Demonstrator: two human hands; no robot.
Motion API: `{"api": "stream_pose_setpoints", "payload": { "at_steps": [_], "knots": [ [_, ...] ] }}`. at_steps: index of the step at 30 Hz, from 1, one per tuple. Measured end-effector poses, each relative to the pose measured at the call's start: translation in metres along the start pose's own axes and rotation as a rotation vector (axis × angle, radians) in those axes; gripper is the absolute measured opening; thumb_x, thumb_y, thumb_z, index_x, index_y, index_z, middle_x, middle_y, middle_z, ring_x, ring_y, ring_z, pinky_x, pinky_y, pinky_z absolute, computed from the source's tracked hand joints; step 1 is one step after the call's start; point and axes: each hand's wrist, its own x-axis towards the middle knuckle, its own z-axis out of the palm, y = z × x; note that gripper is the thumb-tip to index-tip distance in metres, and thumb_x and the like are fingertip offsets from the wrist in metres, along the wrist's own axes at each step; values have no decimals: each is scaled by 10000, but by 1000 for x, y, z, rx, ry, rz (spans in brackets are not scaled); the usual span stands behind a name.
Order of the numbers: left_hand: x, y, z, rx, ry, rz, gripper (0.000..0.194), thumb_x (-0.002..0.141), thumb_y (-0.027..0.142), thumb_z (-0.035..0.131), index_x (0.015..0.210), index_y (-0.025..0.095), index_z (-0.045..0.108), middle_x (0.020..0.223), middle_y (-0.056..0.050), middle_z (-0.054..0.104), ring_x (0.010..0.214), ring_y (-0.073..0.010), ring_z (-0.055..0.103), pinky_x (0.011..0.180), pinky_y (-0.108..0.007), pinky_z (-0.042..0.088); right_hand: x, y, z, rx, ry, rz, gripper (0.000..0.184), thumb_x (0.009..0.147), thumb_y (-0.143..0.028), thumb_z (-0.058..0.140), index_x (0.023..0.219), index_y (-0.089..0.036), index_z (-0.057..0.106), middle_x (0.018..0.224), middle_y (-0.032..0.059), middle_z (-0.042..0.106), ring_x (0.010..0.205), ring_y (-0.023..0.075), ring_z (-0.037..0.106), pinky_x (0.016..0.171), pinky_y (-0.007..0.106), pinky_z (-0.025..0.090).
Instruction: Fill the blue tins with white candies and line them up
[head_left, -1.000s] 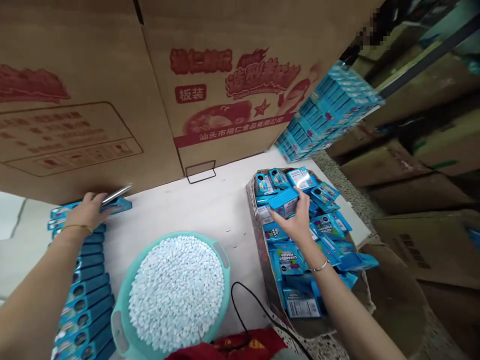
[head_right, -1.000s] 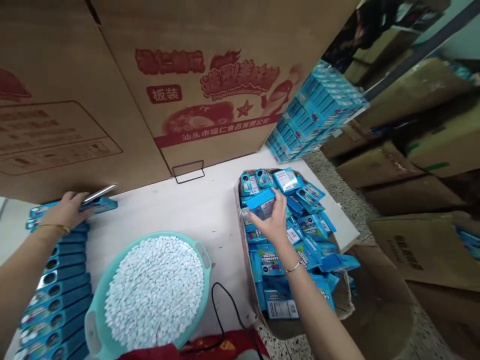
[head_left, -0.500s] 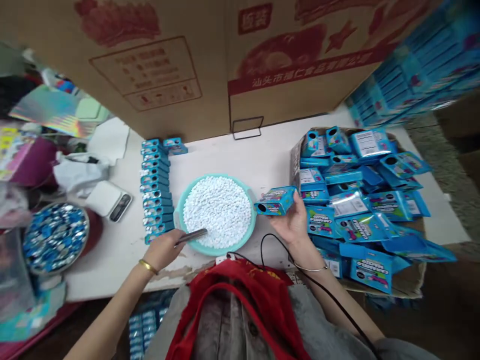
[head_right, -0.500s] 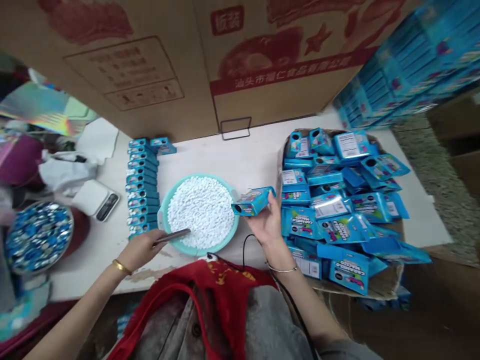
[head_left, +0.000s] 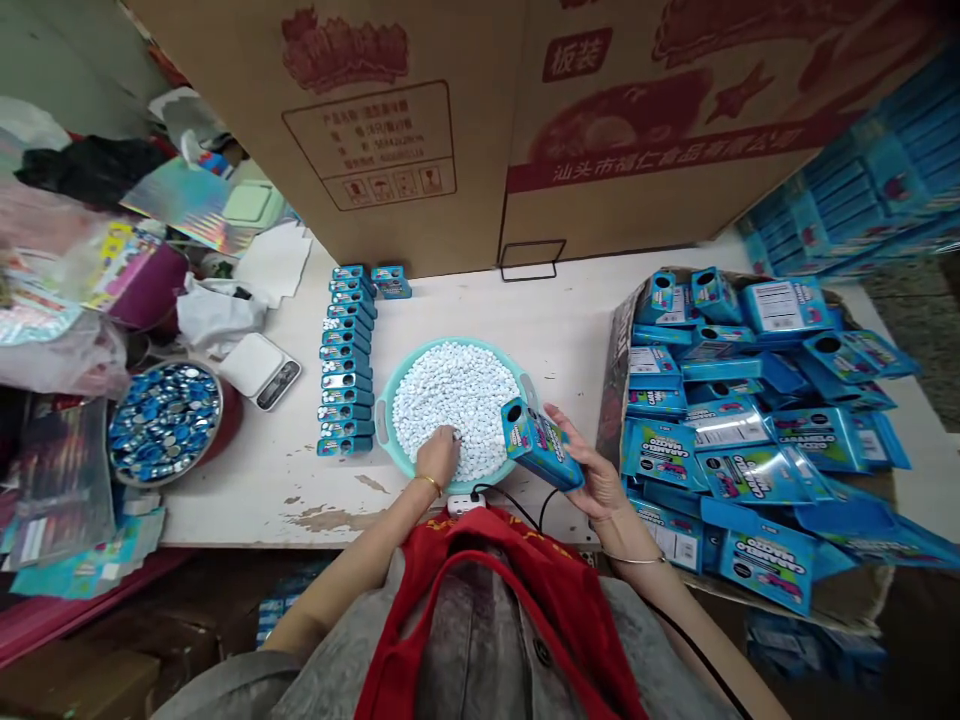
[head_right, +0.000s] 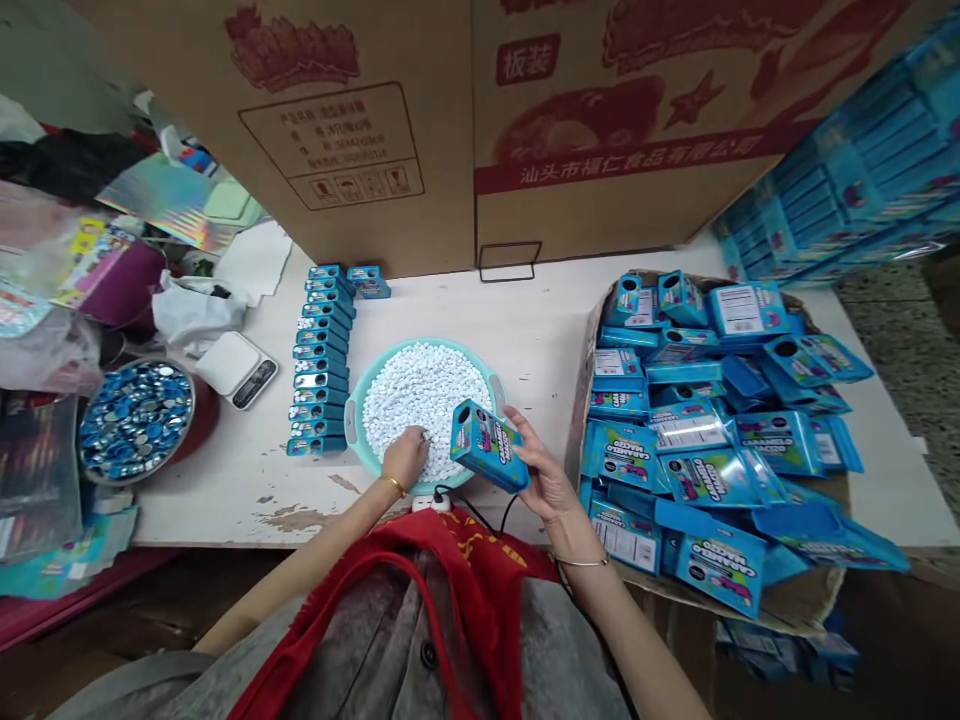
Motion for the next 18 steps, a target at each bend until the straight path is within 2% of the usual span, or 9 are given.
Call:
{"api": "stream_pose_setpoints", "payload": {
  "at_steps": [3,7,10,14,18],
  "knots": [
    [0,-6,-1,-41,25,4,275,967,282,441,1222,211,516,1254,-110,611,1116,-228,610,891,-322,466,-4,11,-7,-32,-26,34,479,692,-375,694,1152,-275,607,1128,56,719,1026,267,689,825,432,600],
    [13,1,3,-79,44,1,286,952,243,439,1218,182,524,1239,-132,615,1084,-247,623,893,-344,476,-1,14,-18,12,86,58,454,657,-295,774,1088,-261,634,1081,36,735,985,246,698,857,423,592],
    [28,11,9,-107,55,19,291,947,216,420,1209,160,533,1238,-150,612,1097,-258,618,914,-360,480,10,13,-17,16,176,27,464,658,-304,797,1085,-269,620,1094,8,724,997,222,685,895,433,573],
    [31,2,5,-149,66,58,321,947,270,464,1250,181,520,1289,-126,601,1161,-244,594,965,-345,474,23,16,-13,-192,281,-147,503,630,-307,833,1074,-252,603,1064,3,717,999,201,662,953,413,529],
    [15,-23,-22,-213,83,197,303,937,309,497,1216,199,539,1248,-91,628,1114,-210,610,965,-320,476,27,17,-16,-586,283,-384,382,726,-364,758,1038,-225,587,1013,34,687,946,208,630,899,397,527]
  ]
}}
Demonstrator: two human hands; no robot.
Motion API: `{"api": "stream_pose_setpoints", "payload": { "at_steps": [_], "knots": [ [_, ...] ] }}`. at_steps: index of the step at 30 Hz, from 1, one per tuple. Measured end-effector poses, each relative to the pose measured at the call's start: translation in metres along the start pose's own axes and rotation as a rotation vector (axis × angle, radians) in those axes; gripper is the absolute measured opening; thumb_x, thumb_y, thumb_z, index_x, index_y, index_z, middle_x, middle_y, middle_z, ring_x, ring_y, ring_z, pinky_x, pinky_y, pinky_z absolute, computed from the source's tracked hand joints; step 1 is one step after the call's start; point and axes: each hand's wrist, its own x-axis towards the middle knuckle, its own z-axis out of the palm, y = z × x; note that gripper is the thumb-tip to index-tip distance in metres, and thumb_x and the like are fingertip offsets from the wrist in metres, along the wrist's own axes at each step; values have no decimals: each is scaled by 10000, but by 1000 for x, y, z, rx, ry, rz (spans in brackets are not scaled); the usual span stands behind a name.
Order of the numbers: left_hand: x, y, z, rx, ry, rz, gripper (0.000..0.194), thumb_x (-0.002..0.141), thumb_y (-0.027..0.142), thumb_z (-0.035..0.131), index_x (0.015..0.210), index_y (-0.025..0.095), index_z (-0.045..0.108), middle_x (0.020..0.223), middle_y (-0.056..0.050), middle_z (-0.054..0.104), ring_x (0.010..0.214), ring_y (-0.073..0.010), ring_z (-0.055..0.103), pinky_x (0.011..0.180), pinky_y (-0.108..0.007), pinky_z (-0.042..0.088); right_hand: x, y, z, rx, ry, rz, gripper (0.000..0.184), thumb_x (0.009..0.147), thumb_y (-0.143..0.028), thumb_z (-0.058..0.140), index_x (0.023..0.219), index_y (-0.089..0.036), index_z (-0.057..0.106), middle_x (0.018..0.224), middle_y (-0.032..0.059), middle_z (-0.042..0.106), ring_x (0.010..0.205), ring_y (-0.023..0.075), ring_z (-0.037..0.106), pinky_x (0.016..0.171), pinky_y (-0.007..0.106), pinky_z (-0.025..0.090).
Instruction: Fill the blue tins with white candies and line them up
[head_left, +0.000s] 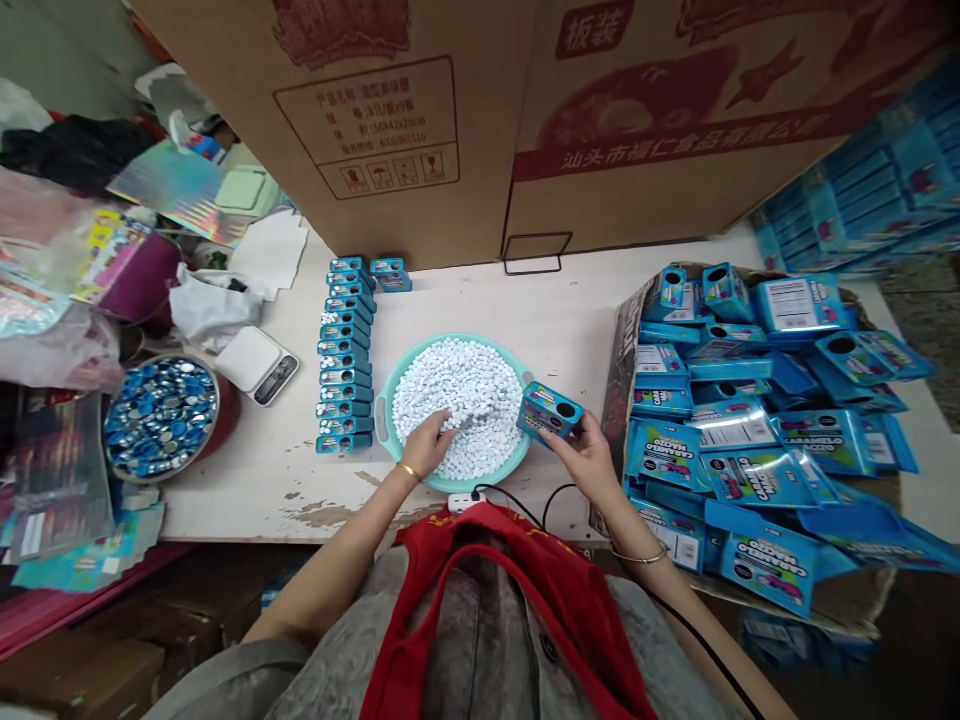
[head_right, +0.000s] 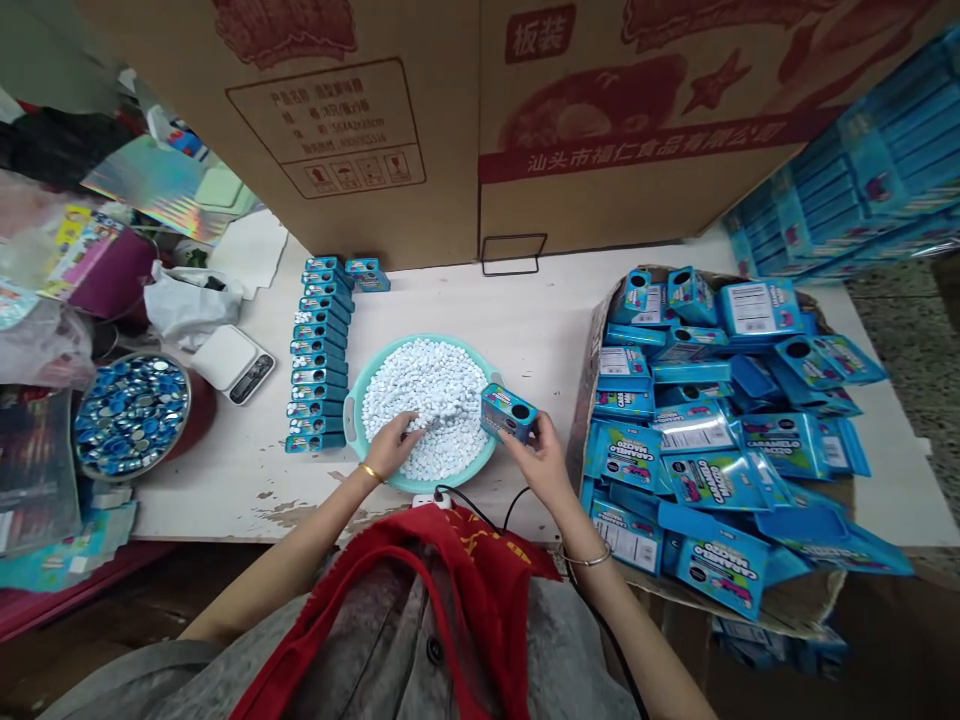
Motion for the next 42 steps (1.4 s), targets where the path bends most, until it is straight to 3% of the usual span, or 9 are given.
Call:
{"api": "stream_pose_setpoints", "payload": {
  "at_steps": [5,11,16,21,27,31,35,39,42],
  "knots": [
    [-21,5,-64,5,21,239,283,938,362,500,1157,190,553,1086,-77,662,950,-185,635,854,-295,498,6,0,-1,-476,-50,-282,266,835,-321,605,1078,-215,577,1021,76,643,973,252,589,891,436,493],
    [-30,44,-122,211,-98,409,288,949,371,468,1164,204,561,1122,-77,653,1000,-194,631,882,-311,489,11,-6,22,-604,-131,-439,339,823,-187,525,1156,-231,569,1120,105,633,1071,288,569,943,477,479],
    [-28,90,-144,479,-211,312,263,926,317,482,1158,211,549,1150,-77,655,1012,-236,642,842,-342,501,10,-5,37,-602,-167,-507,398,788,-121,509,1165,-233,572,1134,98,641,1091,284,574,971,479,478],
    [-34,129,-153,586,-226,250,220,914,220,448,1105,201,555,949,-91,667,857,-235,658,768,-347,496,7,1,39,-591,-186,-504,405,794,-128,513,1181,-236,564,1143,100,639,1101,285,570,965,489,486],
    [-43,123,-153,575,-166,266,186,939,220,408,974,201,589,910,-87,640,851,-222,646,736,-328,487,6,6,40,-578,-153,-489,389,806,-138,502,1178,-236,563,1150,99,640,1105,281,571,976,493,479],
    [-35,64,-139,550,-65,114,216,954,321,433,1093,218,562,1076,-78,632,926,-231,645,732,-313,479,7,9,34,-569,-111,-455,363,813,-154,505,1161,-236,566,1136,100,642,1095,280,574,970,485,479],
    [-12,6,-86,497,-150,-107,177,939,262,461,1052,179,569,1074,-115,634,960,-258,649,751,-326,473,10,7,21,-549,-52,-414,341,819,-204,531,1158,-218,566,1126,110,639,1073,281,574,951,482,479],
    [20,6,-16,294,-158,-75,226,942,227,437,1141,197,541,1158,-109,630,1030,-242,635,818,-330,476,12,5,9,-558,12,-366,311,828,-265,560,1135,-219,573,1097,101,641,1037,274,583,923,466,483],
    [39,20,17,225,-143,-15,292,930,196,420,1206,196,518,1224,-102,616,1094,-233,610,883,-328,470,11,5,4,-562,54,-331,293,831,-290,578,1112,-207,579,1072,99,648,988,263,595,898,447,490]
  ]
}}
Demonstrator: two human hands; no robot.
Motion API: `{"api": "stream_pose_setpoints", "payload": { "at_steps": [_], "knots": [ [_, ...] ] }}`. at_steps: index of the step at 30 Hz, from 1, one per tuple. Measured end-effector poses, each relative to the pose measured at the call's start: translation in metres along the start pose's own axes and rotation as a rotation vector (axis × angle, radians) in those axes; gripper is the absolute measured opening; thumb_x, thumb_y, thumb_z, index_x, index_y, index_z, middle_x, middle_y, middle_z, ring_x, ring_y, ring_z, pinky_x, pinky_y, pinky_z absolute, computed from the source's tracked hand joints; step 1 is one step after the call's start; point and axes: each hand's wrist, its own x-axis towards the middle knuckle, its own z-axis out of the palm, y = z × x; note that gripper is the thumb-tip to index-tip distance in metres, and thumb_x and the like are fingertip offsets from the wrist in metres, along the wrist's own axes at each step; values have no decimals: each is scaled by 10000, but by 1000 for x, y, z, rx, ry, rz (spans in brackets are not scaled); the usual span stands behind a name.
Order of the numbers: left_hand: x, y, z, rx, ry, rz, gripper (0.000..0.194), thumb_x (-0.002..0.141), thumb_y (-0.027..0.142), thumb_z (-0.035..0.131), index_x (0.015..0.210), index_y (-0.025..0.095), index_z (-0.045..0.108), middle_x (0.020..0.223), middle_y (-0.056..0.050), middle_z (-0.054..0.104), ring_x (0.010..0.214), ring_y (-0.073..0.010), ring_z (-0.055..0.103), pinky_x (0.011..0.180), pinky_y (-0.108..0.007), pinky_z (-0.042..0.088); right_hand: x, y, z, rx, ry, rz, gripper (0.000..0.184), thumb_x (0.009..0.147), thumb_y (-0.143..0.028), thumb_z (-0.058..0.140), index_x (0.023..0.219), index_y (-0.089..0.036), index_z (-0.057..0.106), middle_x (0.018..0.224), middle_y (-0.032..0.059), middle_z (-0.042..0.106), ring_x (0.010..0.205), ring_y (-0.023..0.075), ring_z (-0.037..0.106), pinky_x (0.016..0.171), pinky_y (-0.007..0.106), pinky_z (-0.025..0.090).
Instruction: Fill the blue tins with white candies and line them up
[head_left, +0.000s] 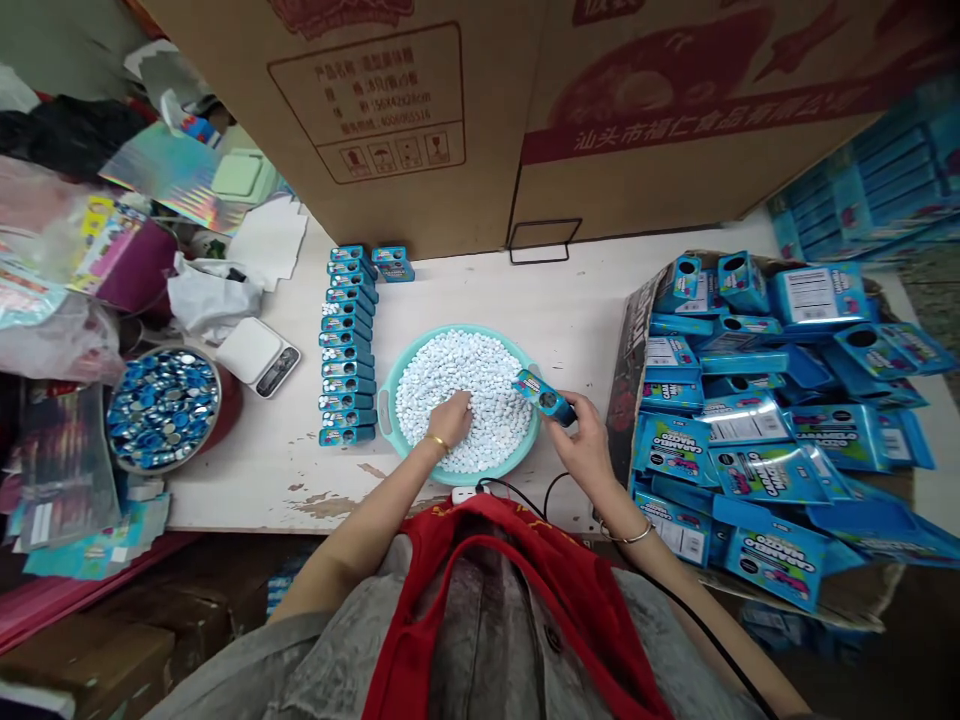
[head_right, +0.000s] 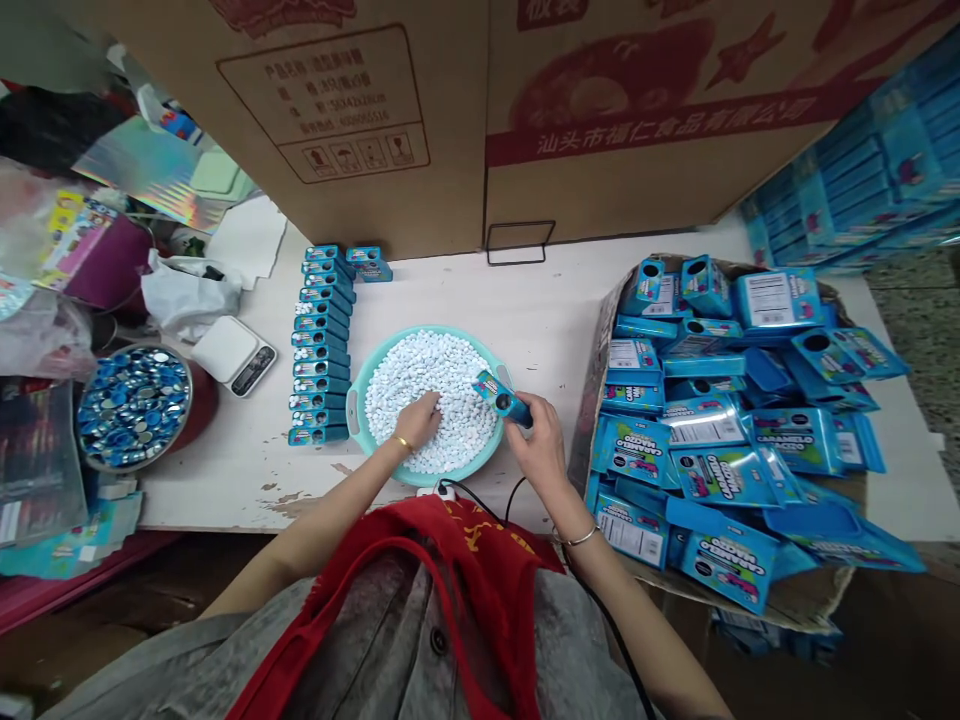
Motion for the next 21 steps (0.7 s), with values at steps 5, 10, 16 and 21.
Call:
{"api": "stream_pose_setpoints", "payload": {
  "at_steps": [5,10,16,21],
  "knots": [
    [-5,-15,-6,-89,11,87,319,933,265,451,1236,193,523,1223,-86,631,1093,-227,606,915,-329,471,-3,3,-3,-22,18,15,288,836,-297,582,1107,-198,580,1052,97,648,951,255,602,882,441,495],
    [-48,-38,-54,-168,86,253,315,936,364,488,1186,181,544,1080,-72,666,900,-188,628,819,-304,482,-3,0,-2,-65,6,-50,286,837,-263,559,1117,-205,572,1067,102,642,997,273,589,892,461,497],
    [-81,-8,-126,11,64,460,280,959,350,460,1155,173,553,1103,-84,661,912,-177,636,821,-292,478,-1,-11,12,-116,-41,-221,365,821,-160,510,1180,-212,550,1140,116,631,1070,289,565,935,490,494],
    [-92,43,-166,367,-81,350,247,942,288,467,1136,159,549,1091,-110,671,949,-247,661,753,-336,505,-5,-20,22,-131,-86,-283,397,796,-109,504,1177,-209,549,1139,114,638,1081,290,569,943,495,502]
  ]
}}
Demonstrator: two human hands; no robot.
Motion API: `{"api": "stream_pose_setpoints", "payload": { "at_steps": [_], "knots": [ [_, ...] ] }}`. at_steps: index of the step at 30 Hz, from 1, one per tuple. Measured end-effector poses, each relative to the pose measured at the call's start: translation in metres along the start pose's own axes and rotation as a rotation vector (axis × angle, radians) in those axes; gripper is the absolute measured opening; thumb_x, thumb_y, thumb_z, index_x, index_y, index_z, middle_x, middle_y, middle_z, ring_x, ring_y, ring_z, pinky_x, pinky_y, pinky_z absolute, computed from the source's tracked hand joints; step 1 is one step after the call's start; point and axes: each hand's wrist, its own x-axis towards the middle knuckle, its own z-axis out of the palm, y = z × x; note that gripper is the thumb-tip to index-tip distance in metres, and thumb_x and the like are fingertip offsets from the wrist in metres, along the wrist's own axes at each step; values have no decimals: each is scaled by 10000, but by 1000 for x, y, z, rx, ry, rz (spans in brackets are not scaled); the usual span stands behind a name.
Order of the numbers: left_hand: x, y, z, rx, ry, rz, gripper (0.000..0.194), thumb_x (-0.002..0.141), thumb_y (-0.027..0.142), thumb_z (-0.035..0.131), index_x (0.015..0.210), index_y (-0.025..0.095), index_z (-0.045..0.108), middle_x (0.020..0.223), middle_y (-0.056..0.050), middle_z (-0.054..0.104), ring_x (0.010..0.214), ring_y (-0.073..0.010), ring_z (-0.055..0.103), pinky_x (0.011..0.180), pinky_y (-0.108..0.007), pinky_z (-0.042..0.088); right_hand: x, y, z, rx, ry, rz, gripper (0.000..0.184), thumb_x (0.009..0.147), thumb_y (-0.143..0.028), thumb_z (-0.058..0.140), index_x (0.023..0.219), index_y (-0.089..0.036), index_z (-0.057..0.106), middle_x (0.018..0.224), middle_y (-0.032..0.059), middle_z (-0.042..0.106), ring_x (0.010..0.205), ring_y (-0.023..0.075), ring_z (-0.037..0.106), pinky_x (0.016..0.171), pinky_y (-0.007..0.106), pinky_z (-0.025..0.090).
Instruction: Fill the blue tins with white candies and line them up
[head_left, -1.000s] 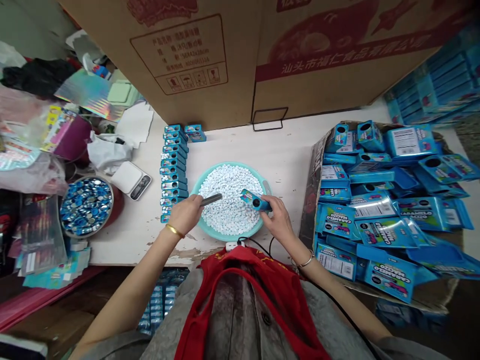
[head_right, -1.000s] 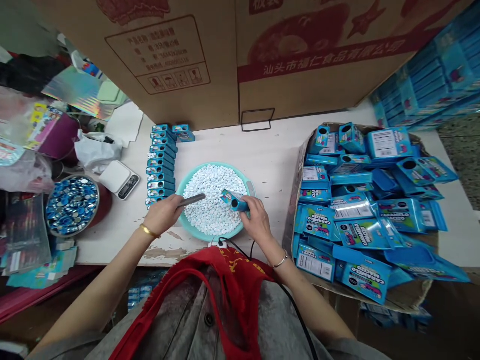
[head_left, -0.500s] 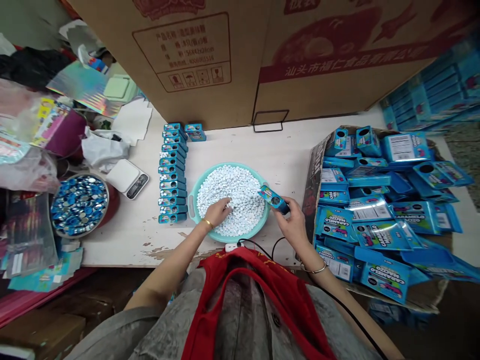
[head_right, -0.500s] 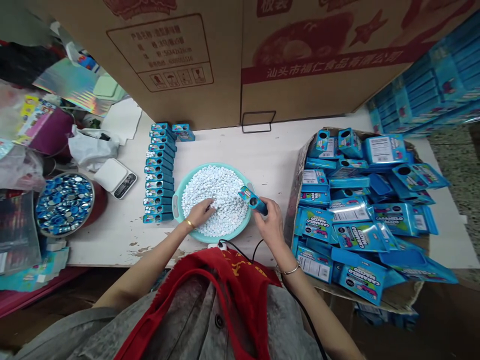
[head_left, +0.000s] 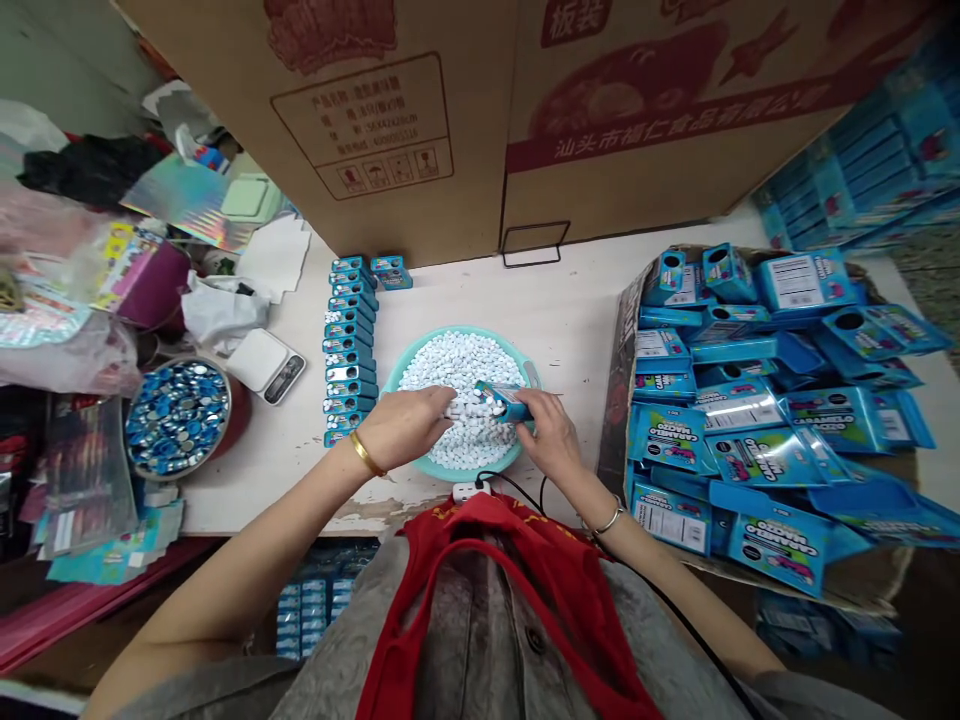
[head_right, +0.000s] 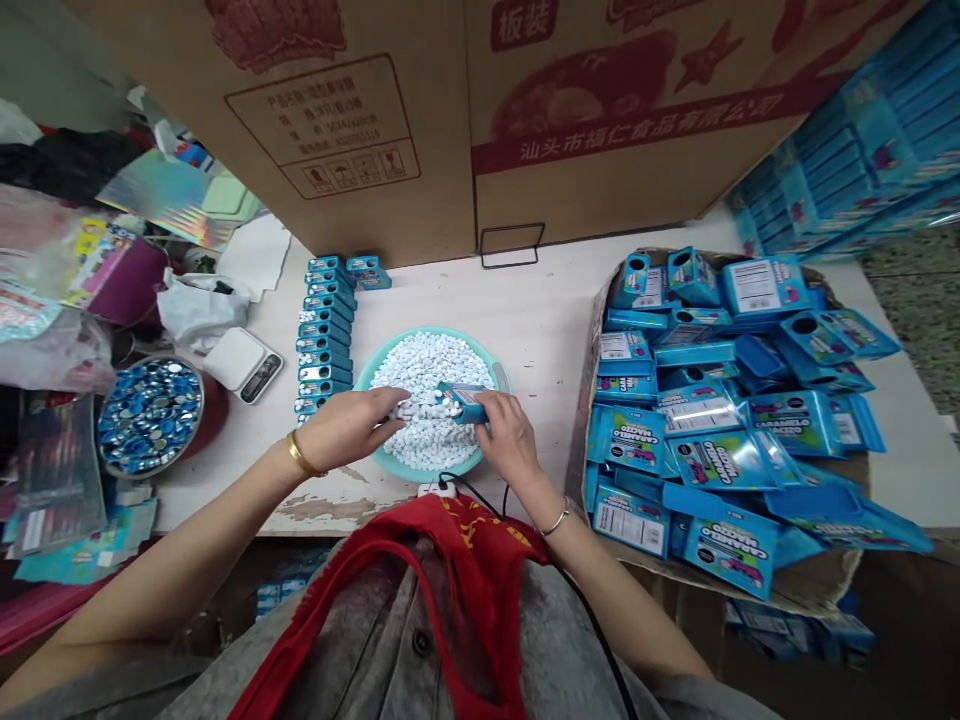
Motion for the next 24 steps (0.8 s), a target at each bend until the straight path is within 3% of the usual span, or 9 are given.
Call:
{"api": "stream_pose_setpoints", "payload": {
  "at_steps": [6,8,10,13,15,17,20,24],
  "knots": [
    [-4,44,-35,222,-68,-54,262,923,106,364,1105,135,549,928,-112,682,802,-236,682,641,-307,491,-5,-6,8,36,-18,-17,371,822,-118,496,1178,-208,544,1132,118,641,1092,287,573,950,493,505],
    [-8,43,-37,214,-50,-46,262,932,110,345,1074,139,564,927,-112,671,808,-231,678,641,-305,490,-5,-5,9,52,-12,-3,375,824,-122,493,1184,-213,543,1133,116,641,1092,285,575,949,492,505],
    [-12,28,-29,174,-3,-102,240,950,171,365,1072,155,570,988,-112,659,849,-229,671,659,-304,493,-5,-2,7,61,1,23,377,820,-126,498,1185,-206,545,1141,119,642,1092,286,573,945,488,506],
    [-11,-13,8,97,26,-277,237,959,272,408,1112,175,562,1092,-107,634,924,-228,657,717,-307,498,-4,4,1,74,35,79,371,816,-147,513,1180,-204,550,1149,120,642,1086,284,572,940,481,504],
    [-3,-38,48,45,-53,-359,224,952,275,425,1092,174,567,1105,-111,627,953,-237,651,752,-323,496,-3,9,-6,81,59,124,361,819,-173,523,1177,-211,554,1140,112,641,1069,278,577,936,477,500],
    [13,-50,91,-46,-142,-360,206,934,249,457,1088,166,567,1117,-122,624,983,-254,645,774,-342,494,-2,14,-12,83,82,165,349,823,-198,535,1171,-212,558,1123,106,641,1052,272,582,929,469,497],
    [47,-40,143,-201,-106,-317,217,943,259,451,1108,166,558,1146,-125,618,1020,-255,636,812,-348,491,0,18,-19,94,104,207,322,824,-227,554,1145,-204,569,1104,104,642,1035,265,589,924,456,490],
    [82,-16,174,-288,-8,-304,259,947,204,401,1173,174,525,1248,-124,582,1065,-242,622,861,-351,486,2,18,-21,112,113,283,280,829,-285,584,1096,-200,581,1044,89,652,935,242,604,880,430,494]
  ]
}}
